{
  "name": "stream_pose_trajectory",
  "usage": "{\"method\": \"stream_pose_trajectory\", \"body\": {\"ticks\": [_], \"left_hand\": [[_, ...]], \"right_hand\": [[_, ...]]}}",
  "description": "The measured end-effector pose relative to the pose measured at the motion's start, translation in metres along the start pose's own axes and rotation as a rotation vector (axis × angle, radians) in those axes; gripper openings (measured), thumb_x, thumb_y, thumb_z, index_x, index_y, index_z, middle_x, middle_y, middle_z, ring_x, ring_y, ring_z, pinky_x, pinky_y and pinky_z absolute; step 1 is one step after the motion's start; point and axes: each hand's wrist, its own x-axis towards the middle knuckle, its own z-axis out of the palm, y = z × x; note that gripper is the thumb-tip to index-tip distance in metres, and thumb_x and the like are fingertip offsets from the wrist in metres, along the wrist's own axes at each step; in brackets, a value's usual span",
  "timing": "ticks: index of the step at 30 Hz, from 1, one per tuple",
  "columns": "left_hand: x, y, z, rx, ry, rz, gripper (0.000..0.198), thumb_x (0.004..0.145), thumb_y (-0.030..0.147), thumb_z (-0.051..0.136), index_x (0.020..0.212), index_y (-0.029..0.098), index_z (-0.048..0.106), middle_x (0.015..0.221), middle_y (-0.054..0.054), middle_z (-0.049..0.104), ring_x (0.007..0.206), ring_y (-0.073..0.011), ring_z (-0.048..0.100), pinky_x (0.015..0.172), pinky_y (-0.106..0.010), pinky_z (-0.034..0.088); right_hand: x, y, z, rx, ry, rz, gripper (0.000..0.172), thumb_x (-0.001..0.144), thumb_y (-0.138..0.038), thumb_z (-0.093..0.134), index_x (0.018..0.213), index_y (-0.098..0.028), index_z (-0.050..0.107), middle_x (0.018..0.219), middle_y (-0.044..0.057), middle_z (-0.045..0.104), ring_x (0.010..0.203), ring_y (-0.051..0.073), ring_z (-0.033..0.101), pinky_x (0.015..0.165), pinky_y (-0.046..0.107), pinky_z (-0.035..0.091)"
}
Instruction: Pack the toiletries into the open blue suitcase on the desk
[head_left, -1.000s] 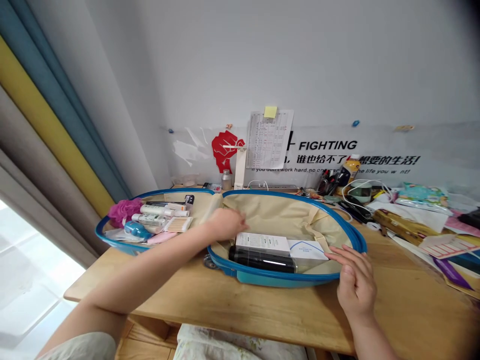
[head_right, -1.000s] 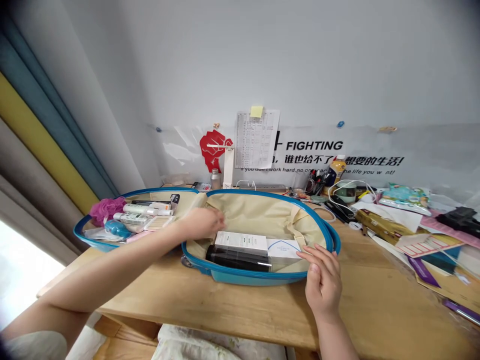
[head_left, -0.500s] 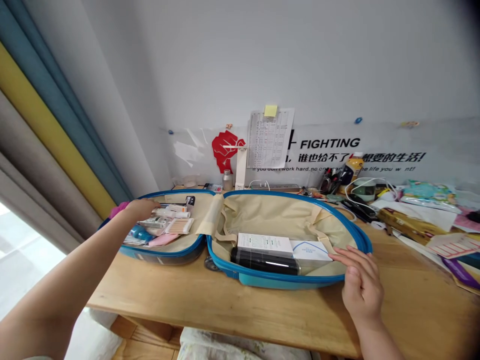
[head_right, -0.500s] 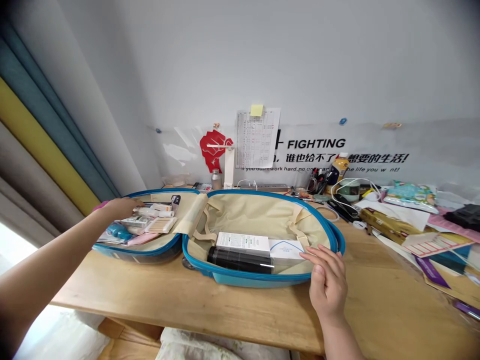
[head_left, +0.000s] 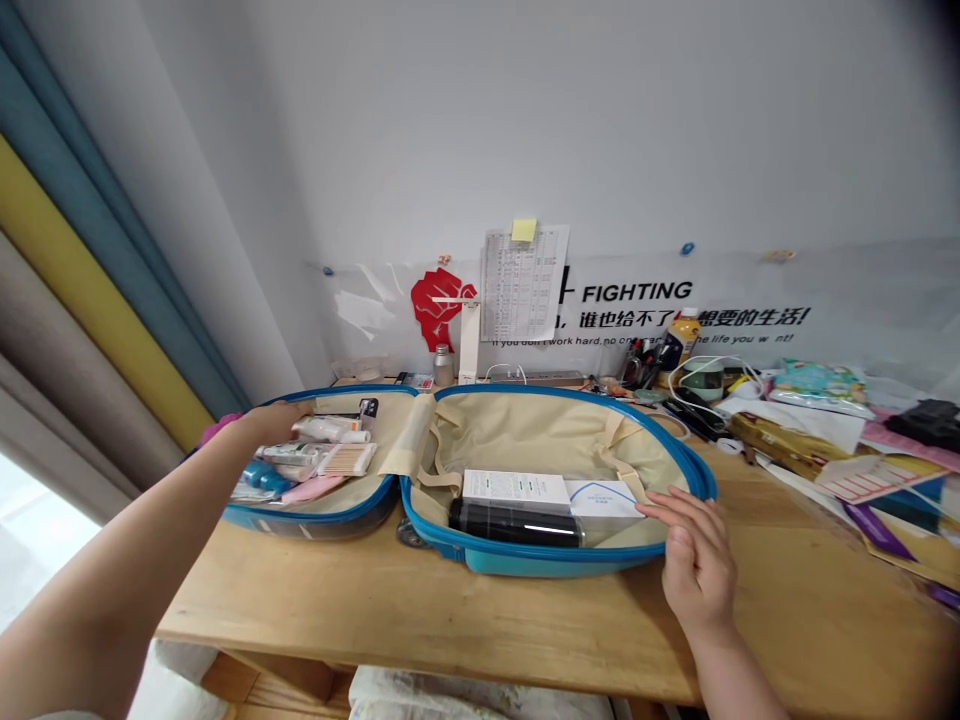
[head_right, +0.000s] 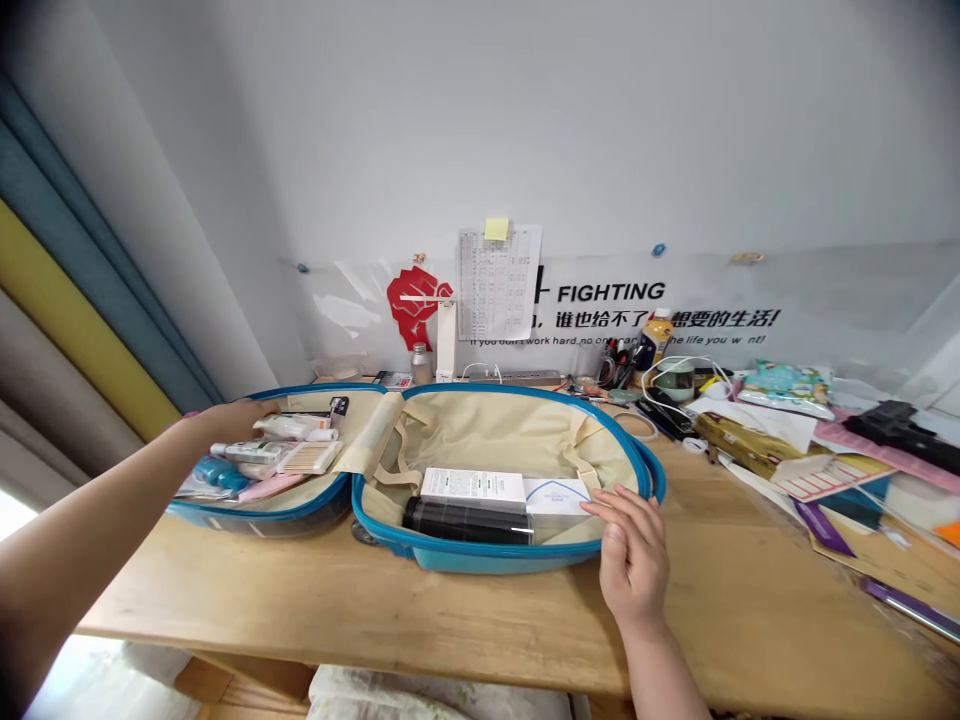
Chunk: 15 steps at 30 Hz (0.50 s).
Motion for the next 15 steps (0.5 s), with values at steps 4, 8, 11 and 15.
{"method": "stream_pose_trajectory", "body": {"ticks": [4, 8, 11, 15], "left_hand": [[-0.003, 0.010, -0.018, 0.044, -0.001, 0.002, 0.041, 0.093, 0.045, 0.051, 0.122, 0.017, 0.054, 0.109, -0.004, 0.072, 0.102, -0.0207, 0.060, 0.090, -0.028, 0.045], [0.002, 0.051, -0.043, -0.002, 0.063, 0.110, 0.059, 0.096, 0.047, 0.037, 0.140, 0.008, 0.039, 0.130, -0.015, 0.063, 0.111, -0.0277, 0.060, 0.091, -0.031, 0.045], [0.007, 0.106, -0.053, -0.060, 0.033, 0.300, 0.062, 0.094, 0.051, 0.040, 0.145, 0.016, 0.035, 0.135, -0.011, 0.061, 0.114, -0.0256, 0.060, 0.093, -0.029, 0.046], [0.013, 0.189, -0.040, -0.087, -0.084, 0.579, 0.059, 0.089, 0.051, 0.053, 0.140, 0.023, 0.046, 0.141, -0.006, 0.056, 0.122, -0.0221, 0.056, 0.102, -0.027, 0.042]], "right_hand": [[0.001, -0.002, 0.000, 0.017, 0.007, -0.004, 0.035, 0.097, -0.024, 0.037, 0.094, -0.023, 0.072, 0.099, 0.007, 0.073, 0.110, 0.025, 0.063, 0.104, 0.048, 0.039], [0.001, -0.002, 0.001, 0.034, 0.022, 0.008, 0.035, 0.097, -0.025, 0.038, 0.092, -0.023, 0.073, 0.098, 0.007, 0.073, 0.110, 0.025, 0.063, 0.104, 0.049, 0.039], [0.000, -0.001, 0.001, 0.020, 0.013, 0.019, 0.037, 0.097, -0.028, 0.037, 0.090, -0.023, 0.073, 0.097, 0.007, 0.074, 0.108, 0.025, 0.064, 0.104, 0.050, 0.040], [0.000, -0.001, 0.001, 0.021, 0.014, 0.005, 0.037, 0.097, -0.027, 0.036, 0.092, -0.023, 0.073, 0.097, 0.007, 0.074, 0.108, 0.025, 0.064, 0.103, 0.049, 0.041]]}}
